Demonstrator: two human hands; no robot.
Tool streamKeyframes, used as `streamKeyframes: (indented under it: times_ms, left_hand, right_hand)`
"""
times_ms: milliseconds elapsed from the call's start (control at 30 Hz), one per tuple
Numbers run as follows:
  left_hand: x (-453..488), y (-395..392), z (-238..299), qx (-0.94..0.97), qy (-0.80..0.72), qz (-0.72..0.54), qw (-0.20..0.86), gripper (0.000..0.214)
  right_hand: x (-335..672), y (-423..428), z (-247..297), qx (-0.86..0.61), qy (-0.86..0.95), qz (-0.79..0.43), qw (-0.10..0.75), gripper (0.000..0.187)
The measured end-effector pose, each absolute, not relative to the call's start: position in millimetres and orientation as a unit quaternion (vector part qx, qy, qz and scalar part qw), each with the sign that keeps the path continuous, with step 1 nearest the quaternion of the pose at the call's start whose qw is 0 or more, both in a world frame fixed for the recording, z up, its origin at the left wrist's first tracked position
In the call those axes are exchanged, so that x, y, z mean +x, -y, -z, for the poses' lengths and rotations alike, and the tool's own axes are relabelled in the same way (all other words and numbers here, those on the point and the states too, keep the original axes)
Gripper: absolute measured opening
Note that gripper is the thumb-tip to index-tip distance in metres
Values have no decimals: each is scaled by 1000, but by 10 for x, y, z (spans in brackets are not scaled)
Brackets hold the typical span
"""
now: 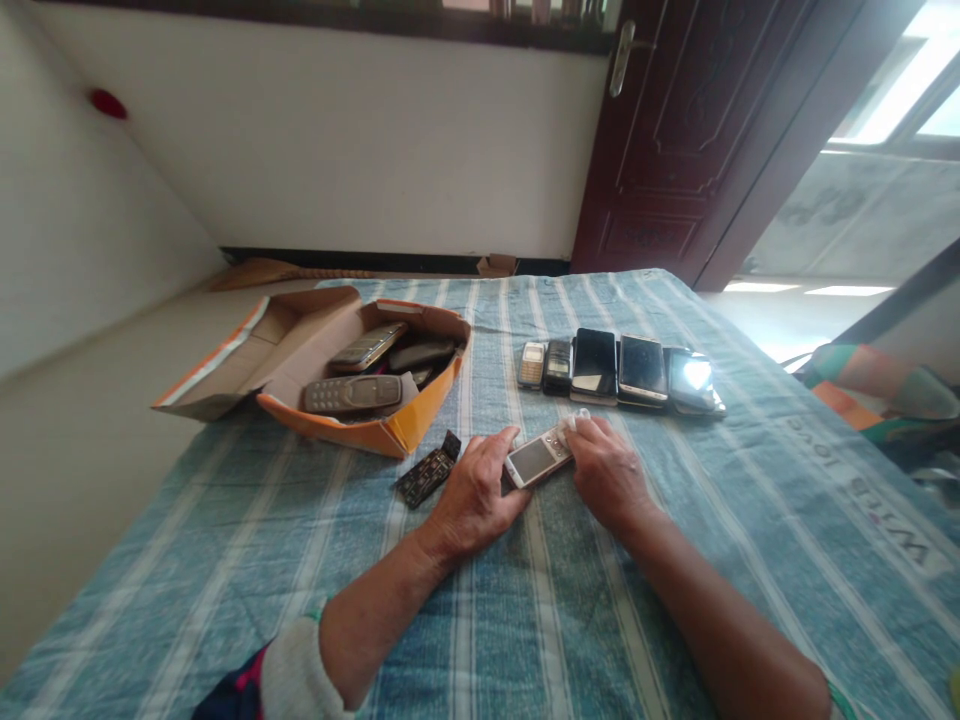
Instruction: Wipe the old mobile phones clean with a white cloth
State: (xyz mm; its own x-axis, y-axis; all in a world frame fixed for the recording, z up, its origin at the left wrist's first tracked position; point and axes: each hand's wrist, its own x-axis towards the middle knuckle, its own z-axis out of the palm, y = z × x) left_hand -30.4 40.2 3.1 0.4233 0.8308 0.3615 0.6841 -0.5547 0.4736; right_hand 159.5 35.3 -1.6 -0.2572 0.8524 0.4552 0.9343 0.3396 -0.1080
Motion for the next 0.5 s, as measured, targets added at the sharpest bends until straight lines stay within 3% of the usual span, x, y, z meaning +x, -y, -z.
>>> streamKeyframes:
  times_ms: [167, 300, 500]
  left_hand:
    - [-303, -402, -13, 835, -449, -292, 128, 59]
    - [-309, -403, -16, 835, -448, -294, 123, 59]
    - [-311, -410, -3, 834, -449, -296, 124, 60]
  right_hand:
    - [1504, -313, 49, -499, 826, 106, 242, 27]
    - [1573, -391, 45, -532, 814, 86, 215, 27]
    - [1644, -413, 36, -528, 803, 88, 261, 27]
